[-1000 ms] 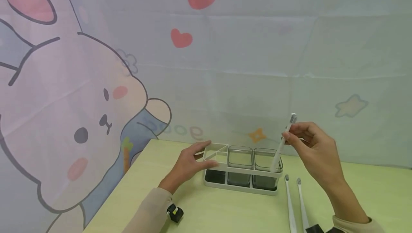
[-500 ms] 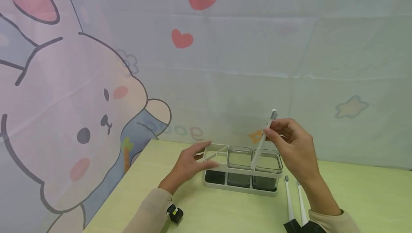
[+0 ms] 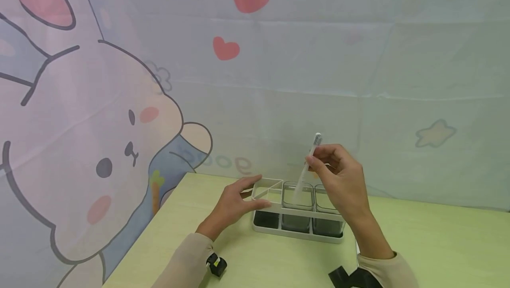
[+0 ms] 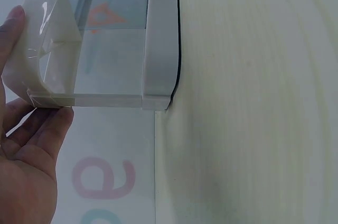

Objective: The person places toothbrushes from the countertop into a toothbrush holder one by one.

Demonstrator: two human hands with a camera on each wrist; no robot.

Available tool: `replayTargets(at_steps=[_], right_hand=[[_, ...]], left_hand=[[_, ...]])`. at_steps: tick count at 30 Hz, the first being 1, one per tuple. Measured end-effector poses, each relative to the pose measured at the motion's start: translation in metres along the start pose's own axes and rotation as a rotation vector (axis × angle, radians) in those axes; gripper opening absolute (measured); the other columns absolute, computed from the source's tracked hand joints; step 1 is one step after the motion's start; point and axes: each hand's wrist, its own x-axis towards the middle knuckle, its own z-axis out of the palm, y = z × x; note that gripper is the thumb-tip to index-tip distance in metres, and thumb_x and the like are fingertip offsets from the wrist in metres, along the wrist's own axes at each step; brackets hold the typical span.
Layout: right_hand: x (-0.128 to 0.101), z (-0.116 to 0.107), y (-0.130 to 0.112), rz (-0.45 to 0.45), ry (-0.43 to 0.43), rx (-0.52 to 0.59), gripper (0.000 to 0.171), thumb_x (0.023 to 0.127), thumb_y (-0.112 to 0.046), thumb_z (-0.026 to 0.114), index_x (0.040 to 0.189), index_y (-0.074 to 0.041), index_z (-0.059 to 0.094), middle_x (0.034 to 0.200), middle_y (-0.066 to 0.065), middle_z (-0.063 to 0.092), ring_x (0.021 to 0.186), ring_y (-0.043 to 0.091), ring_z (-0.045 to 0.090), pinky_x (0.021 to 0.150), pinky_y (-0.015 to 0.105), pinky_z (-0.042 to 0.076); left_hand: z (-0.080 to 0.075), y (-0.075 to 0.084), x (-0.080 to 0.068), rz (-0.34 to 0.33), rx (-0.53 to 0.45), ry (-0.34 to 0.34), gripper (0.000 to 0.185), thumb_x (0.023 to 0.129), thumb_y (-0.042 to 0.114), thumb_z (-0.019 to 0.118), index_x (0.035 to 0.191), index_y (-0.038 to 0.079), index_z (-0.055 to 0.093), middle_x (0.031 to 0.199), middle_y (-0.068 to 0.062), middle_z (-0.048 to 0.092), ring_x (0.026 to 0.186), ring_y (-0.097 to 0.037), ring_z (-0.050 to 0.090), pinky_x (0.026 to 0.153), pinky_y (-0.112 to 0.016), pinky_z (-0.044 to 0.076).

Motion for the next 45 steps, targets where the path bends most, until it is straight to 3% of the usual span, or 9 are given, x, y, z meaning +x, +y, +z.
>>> replayTargets(at_steps=[23, 33, 45], right_hand=[[0.002, 0.043, 0.014, 0.010, 0.057, 0.059, 0.018, 0.097, 0.005, 0.074, 0.113, 0.005, 0.066, 0.105, 0.014, 0.070, 0.095, 0.019, 0.073, 0.088, 0.030, 0.064], [-0.001, 0.056, 0.032, 0.005, 0.011, 0.036, 0.015, 0.097, 0.004, 0.075, 0.110, 0.005, 0.068, 0.104, 0.014, 0.072, 0.095, 0.035, 0.074, 0.084, 0.025, 0.064], [-0.006, 0.067, 0.050, 0.026, -0.063, -0.035, 0.012, 0.096, 0.002, 0.078, 0.105, 0.002, 0.070, 0.098, 0.012, 0.072, 0.087, 0.025, 0.073, 0.078, 0.026, 0.063]], left_hand=[[-0.004, 0.000, -0.001, -0.006, -0.008, 0.003, 0.079, 0.087, 0.029, 0.092, 0.155, 0.014, 0.057, 0.154, -0.008, 0.056, 0.139, -0.029, 0.056, 0.112, -0.042, 0.052], [-0.005, -0.002, -0.002, 0.003, -0.012, 0.005, 0.078, 0.088, 0.031, 0.090, 0.156, 0.014, 0.056, 0.155, -0.008, 0.056, 0.140, -0.030, 0.055, 0.113, -0.040, 0.051], [-0.005, -0.003, -0.001, 0.006, -0.016, 0.005, 0.077, 0.089, 0.030, 0.090, 0.156, 0.014, 0.056, 0.155, -0.009, 0.055, 0.138, -0.032, 0.057, 0.112, -0.041, 0.052]])
